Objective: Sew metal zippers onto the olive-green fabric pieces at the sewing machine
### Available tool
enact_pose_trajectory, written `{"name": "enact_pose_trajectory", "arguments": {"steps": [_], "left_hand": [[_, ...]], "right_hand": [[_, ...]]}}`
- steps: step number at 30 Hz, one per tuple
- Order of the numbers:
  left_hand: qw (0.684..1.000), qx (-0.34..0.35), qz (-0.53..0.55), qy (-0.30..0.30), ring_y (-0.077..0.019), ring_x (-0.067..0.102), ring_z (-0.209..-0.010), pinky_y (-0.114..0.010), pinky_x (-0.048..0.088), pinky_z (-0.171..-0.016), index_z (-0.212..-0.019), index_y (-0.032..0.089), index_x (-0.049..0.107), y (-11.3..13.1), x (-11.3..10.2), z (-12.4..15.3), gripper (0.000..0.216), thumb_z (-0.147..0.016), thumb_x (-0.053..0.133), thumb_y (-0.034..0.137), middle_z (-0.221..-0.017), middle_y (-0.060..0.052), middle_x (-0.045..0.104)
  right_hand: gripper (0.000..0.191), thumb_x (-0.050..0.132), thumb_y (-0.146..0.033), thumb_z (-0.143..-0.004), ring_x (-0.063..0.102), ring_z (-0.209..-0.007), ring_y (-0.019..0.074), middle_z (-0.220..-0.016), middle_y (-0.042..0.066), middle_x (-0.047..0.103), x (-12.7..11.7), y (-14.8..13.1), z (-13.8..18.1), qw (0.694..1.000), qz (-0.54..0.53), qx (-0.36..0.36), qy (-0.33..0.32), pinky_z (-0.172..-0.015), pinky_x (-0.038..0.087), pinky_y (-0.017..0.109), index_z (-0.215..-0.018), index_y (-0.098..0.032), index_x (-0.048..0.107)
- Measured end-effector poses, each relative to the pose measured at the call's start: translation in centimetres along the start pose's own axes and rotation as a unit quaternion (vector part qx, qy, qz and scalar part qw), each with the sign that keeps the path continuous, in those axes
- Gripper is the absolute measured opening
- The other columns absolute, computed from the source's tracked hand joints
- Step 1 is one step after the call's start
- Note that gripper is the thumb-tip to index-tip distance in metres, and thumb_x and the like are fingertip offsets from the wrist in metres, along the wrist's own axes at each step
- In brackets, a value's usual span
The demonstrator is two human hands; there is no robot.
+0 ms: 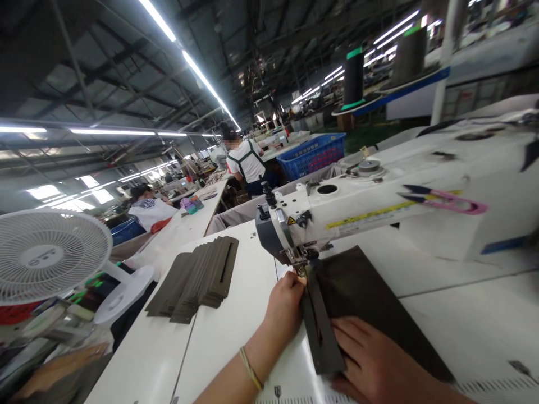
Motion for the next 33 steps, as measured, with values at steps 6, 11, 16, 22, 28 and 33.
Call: {"name": "enact_pose_trajectory", "arguments": {"steps": [6,11,16,22,28,33], "left_hand": [[0.989,0.021,0.145,0.016,-0.0202,0.064,-0.098,-0.032,0.054,-0.091,-0.109,0.017,0.065,-0.5,-1.2,0.9,0.025,-0.087,0.054,0.013,-0.107,-0.009,0.064],[0.986,0.022,0.161,0.044,-0.0207,0.063,-0.108,-0.033,0.052,-0.097,-0.111,0.017,0.066,-0.5,-1.6,2.1,0.032,-0.083,0.055,0.008,-0.114,-0.008,0.067],[0.991,0.037,0.123,0.044,-0.0219,0.063,-0.109,-0.043,0.045,-0.105,-0.107,0.016,0.067,0.6,-1.1,2.8,0.030,-0.083,0.053,0.005,-0.116,-0.008,0.068],[0.997,0.079,-0.003,0.023,-0.0246,0.062,-0.109,-0.045,0.047,-0.103,-0.107,0.013,0.064,2.2,-0.5,3.2,0.026,-0.083,0.056,0.009,-0.118,-0.013,0.066],[0.995,0.093,-0.042,0.010,-0.0260,0.062,-0.106,-0.044,0.046,-0.103,-0.097,0.012,0.064,2.9,-0.5,2.6,0.018,-0.081,0.058,0.012,-0.111,-0.014,0.066],[0.993,0.104,-0.050,0.006,-0.0245,0.064,-0.101,-0.042,0.047,-0.102,-0.093,0.011,0.063,3.0,-0.7,1.9,0.013,-0.081,0.059,0.009,-0.107,-0.014,0.067]], "right_hand": [[0.035,0.033,-0.002,-0.086,0.060,-0.087,0.0233,-0.085,0.011,0.070,0.7,-3.6,0.6,0.986,0.127,-0.045,0.097,-0.082,0.049,0.039,-0.086,-0.012,0.067],[0.040,0.031,0.001,-0.085,0.062,-0.083,0.0234,-0.084,0.013,0.071,0.0,-3.6,-0.6,0.979,0.169,-0.020,0.112,-0.079,0.050,0.036,-0.083,-0.007,0.069],[0.040,0.034,0.004,-0.083,0.063,-0.072,0.0206,-0.071,0.008,0.068,-0.5,-3.9,-1.0,0.986,0.129,-0.052,0.093,-0.076,0.053,0.032,-0.073,-0.012,0.069],[0.043,0.032,0.002,-0.086,0.063,-0.068,0.0214,-0.065,0.009,0.066,-1.1,-4.0,-0.7,0.984,0.133,-0.055,0.103,-0.071,0.054,0.033,-0.069,-0.012,0.069],[0.047,0.028,-0.001,-0.089,0.062,-0.069,0.0226,-0.065,0.009,0.066,-0.9,-3.8,-0.6,0.987,0.121,-0.035,0.103,-0.071,0.054,0.035,-0.068,-0.012,0.069],[0.046,0.029,-0.001,-0.089,0.062,-0.071,0.0223,-0.066,0.010,0.067,-1.0,-3.3,-1.0,0.988,0.120,-0.029,0.094,-0.074,0.053,0.034,-0.070,-0.011,0.070]]}}
Point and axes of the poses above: each hand's wrist, its own z-axis away from the middle knuckle, its own x-axis out of the palm, y = z × x, the point moved 7 cm from there along -z, towards the middle knuckle
